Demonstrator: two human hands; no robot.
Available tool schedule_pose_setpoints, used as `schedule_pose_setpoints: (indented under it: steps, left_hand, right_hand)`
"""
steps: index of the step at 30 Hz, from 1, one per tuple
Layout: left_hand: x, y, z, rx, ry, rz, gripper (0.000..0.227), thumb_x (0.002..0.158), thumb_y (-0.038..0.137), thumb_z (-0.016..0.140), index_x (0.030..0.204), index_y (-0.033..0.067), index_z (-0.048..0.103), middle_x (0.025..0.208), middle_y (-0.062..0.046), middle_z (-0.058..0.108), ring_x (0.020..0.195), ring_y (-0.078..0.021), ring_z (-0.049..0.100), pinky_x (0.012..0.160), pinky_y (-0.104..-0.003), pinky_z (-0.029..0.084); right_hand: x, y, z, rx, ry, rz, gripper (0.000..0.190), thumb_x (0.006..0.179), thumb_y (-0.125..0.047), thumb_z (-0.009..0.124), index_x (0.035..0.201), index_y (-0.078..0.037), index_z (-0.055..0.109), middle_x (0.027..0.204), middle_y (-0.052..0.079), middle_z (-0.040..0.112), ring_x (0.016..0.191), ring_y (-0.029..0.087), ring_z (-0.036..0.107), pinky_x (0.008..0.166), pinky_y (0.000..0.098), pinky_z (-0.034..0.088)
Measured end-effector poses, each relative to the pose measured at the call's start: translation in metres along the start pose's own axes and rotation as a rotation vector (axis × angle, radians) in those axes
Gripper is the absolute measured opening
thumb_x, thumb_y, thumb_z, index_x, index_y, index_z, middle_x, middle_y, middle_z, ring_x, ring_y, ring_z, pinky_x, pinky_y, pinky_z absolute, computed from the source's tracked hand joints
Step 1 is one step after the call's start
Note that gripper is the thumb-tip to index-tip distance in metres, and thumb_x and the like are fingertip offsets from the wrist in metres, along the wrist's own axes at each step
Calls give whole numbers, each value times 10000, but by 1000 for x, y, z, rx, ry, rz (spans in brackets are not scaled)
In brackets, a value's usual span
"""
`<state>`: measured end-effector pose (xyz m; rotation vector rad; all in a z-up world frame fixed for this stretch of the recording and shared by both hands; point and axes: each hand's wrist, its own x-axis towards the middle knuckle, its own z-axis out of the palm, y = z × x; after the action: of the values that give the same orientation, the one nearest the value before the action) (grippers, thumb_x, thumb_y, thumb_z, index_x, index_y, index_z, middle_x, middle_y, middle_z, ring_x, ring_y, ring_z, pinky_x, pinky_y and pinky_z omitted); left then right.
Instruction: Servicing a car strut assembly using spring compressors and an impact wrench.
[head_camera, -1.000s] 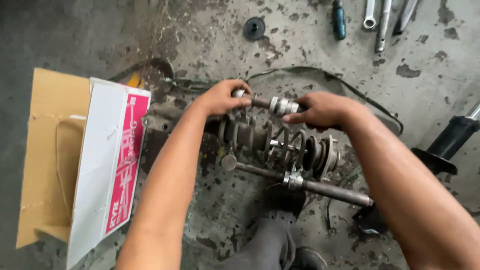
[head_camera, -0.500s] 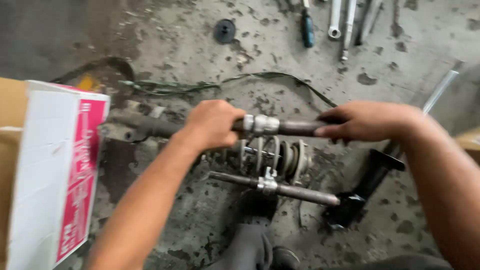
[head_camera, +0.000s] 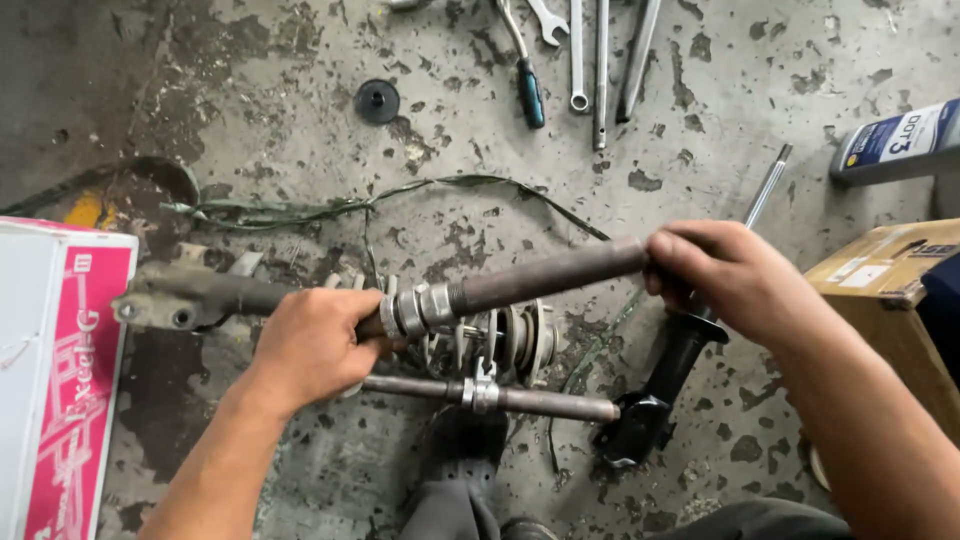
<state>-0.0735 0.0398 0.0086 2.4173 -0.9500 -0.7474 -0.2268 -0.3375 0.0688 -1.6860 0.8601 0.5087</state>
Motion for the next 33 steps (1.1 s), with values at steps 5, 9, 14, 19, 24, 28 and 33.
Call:
schedule_pose_setpoints:
  steps: [5, 9, 14, 19, 24, 28, 33]
  left_hand:
    - [-12, 9, 1, -67, -55, -67, 222, 677, 241, 737, 868, 132, 710, 661, -140, 702, 673, -372, 691, 638, -485, 541]
    - [-14, 14, 9, -121, 36, 52, 178, 673, 214, 724, 834, 139, 730, 706, -133, 707, 688, -366, 697, 625, -472, 544]
    - [-22, 19, 16, -140, -17, 58, 180, 664, 225, 762, 790, 112, 702, 710, -139, 690, 726, -388, 673, 618, -491, 520]
    - [-16, 26, 17, -130, 10, 76, 160, 664, 207, 748, 765, 99, 685, 688, -146, 678, 708, -393, 661, 607, -494, 507]
    - [-9, 30, 24, -175, -11, 76, 135, 661, 205, 745, 741, 105, 698, 663, -131, 679, 668, -371, 669, 587, -479, 503]
    - [-6, 37, 20, -189, -26, 85, 140, 647, 173, 719, 775, 118, 709, 639, -128, 672, 641, -355, 670, 575, -467, 504]
    - [3, 41, 21, -170, -31, 116, 104, 644, 150, 708, 709, 86, 657, 639, -121, 666, 646, -353, 663, 583, -471, 496]
  right_hand:
    - [-31, -37, -3, -423, 50, -601, 253, 1078, -256, 551, 1014, -56, 691, 1053, 201, 701, 964, 249, 650, 859, 333, 546]
    - [-26, -15, -20, -406, 202, 67, 188, 1045, -129, 616, 1081, -84, 795, 1042, 213, 746, 914, 312, 695, 815, 400, 566]
    - [-50, -13, -22, 79, -206, -929, 155, 990, -241, 692, 970, -100, 629, 1147, 128, 612, 1036, 165, 602, 840, 302, 550]
    - [-32, 26, -41, -213, 5, -395, 173, 1040, -197, 605, 1013, -88, 738, 974, 172, 696, 921, 253, 639, 799, 372, 553]
    - [-59, 6, -40, -343, 12, -110, 150, 914, -151, 727, 1017, -64, 794, 825, 183, 681, 830, 291, 586, 732, 434, 538]
    - [-61, 13, -44, 34, 45, -341, 186, 871, -139, 700, 1039, -67, 733, 986, 113, 717, 964, 227, 656, 869, 385, 538]
    - [-62, 16, -56, -241, 138, -27, 260, 1004, -208, 626, 952, -30, 808, 906, 239, 663, 840, 377, 619, 768, 503, 541]
